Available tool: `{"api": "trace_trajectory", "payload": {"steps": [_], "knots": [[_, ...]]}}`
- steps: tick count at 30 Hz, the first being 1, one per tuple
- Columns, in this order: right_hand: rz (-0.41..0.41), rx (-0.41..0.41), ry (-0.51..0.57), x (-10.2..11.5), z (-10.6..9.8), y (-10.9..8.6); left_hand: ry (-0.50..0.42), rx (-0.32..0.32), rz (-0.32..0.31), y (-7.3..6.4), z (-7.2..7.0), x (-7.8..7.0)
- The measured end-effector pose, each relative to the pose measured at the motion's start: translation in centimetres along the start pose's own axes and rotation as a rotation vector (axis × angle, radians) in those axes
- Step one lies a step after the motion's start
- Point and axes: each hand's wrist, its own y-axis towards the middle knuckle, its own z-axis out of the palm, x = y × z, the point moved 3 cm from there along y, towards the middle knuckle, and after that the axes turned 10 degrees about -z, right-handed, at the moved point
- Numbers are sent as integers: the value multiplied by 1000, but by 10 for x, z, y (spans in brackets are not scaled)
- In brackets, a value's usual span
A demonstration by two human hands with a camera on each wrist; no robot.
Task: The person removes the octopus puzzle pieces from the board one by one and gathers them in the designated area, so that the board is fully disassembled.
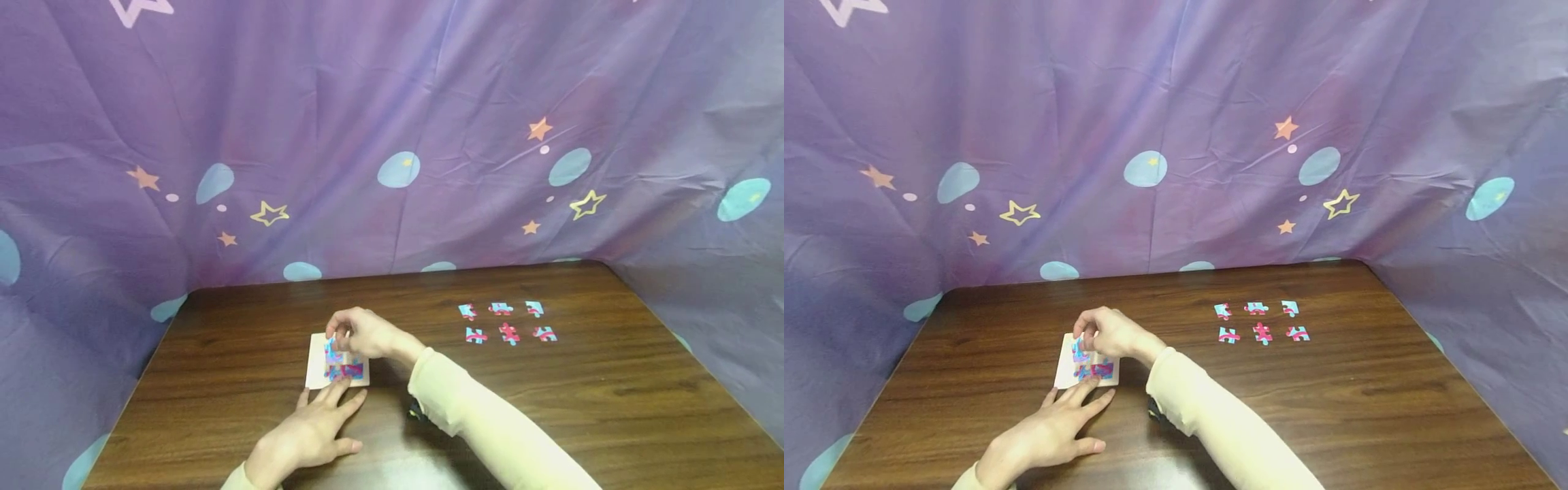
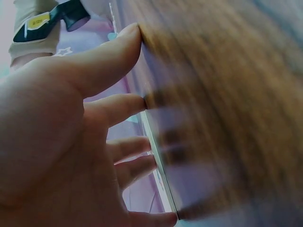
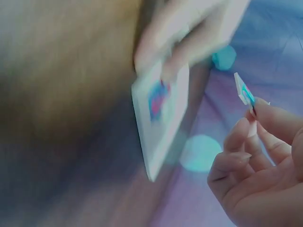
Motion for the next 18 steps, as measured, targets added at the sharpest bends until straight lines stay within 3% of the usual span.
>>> {"api": "trace_trajectory", "payload": {"steps": [6,11,18], "knots": [[-35,27,-115,1,-32,-15,2,18,-16,0,1,-1],[-50,118,-214,-10,-39,-40,-14,22,-21,-1,0,-1],[-24,143,-132,-28,-44,-78,-20,19,-16,-2,0,-2]]}}
